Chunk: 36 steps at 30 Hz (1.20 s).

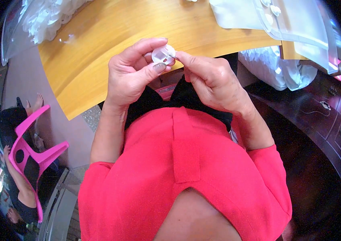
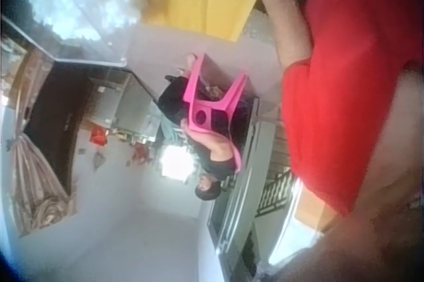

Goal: The person repeatedly takes white plastic pieces from a container and uses a small metal tool to assemble components into each piece by hand.

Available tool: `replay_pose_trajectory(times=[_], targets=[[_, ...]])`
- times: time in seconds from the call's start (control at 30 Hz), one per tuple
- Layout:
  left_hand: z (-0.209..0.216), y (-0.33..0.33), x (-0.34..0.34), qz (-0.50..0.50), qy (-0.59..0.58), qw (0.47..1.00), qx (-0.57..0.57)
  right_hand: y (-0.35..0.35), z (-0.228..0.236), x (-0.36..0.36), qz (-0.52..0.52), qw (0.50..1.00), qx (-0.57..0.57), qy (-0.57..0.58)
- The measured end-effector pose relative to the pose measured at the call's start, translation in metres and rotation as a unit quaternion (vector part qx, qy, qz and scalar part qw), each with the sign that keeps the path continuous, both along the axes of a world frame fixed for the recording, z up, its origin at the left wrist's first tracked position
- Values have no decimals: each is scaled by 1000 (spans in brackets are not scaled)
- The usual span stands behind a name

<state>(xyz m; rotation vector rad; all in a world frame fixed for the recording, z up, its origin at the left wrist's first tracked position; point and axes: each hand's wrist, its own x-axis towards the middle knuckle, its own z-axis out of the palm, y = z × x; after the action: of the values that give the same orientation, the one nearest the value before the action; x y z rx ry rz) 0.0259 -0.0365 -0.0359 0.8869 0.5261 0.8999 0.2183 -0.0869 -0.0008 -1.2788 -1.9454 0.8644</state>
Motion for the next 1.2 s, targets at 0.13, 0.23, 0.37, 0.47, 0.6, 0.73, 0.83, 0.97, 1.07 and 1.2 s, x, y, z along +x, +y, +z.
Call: replay_pose_trajectory(times=[0.13, 0.23, 0.37, 0.47, 0.6, 0.73, 0.83, 0.97, 1.07, 1.2], targets=[[1, -1, 0, 1, -15, 1000, -11, 0, 1, 1, -4, 1000, 6, -7], [0, 0, 0, -1, -31, 999, -20, 1, 0, 4, 13, 1000, -2, -14], [1, -2, 2, 8, -7, 1000, -4, 0, 0, 4, 18, 999, 4, -33], [2, -3, 2, 13, 2, 1000, -1, 1, 1, 3, 13, 999, 18, -39], [1, -1, 1, 5, 4, 1000, -2, 2, 2, 2, 9, 1000, 0, 7], [-1, -2, 2, 5, 13, 1000, 13, 2, 3, -1, -13, 998, -45, 44], [-1, -2, 2, 11, 22, 999, 33, 2, 9, -3, -38, 990, -126, 49], [1, -3, 2, 10, 25, 999, 23, 0, 7, -4, -52, 989, -128, 47], [4, -2, 3, 13, 19, 1000, -20, -2, 6, -5, -61, 986, -143, 54], [0, 0, 4, 31, 1, 999, -29, -4, 7, -7, -77, 995, -56, -19]])
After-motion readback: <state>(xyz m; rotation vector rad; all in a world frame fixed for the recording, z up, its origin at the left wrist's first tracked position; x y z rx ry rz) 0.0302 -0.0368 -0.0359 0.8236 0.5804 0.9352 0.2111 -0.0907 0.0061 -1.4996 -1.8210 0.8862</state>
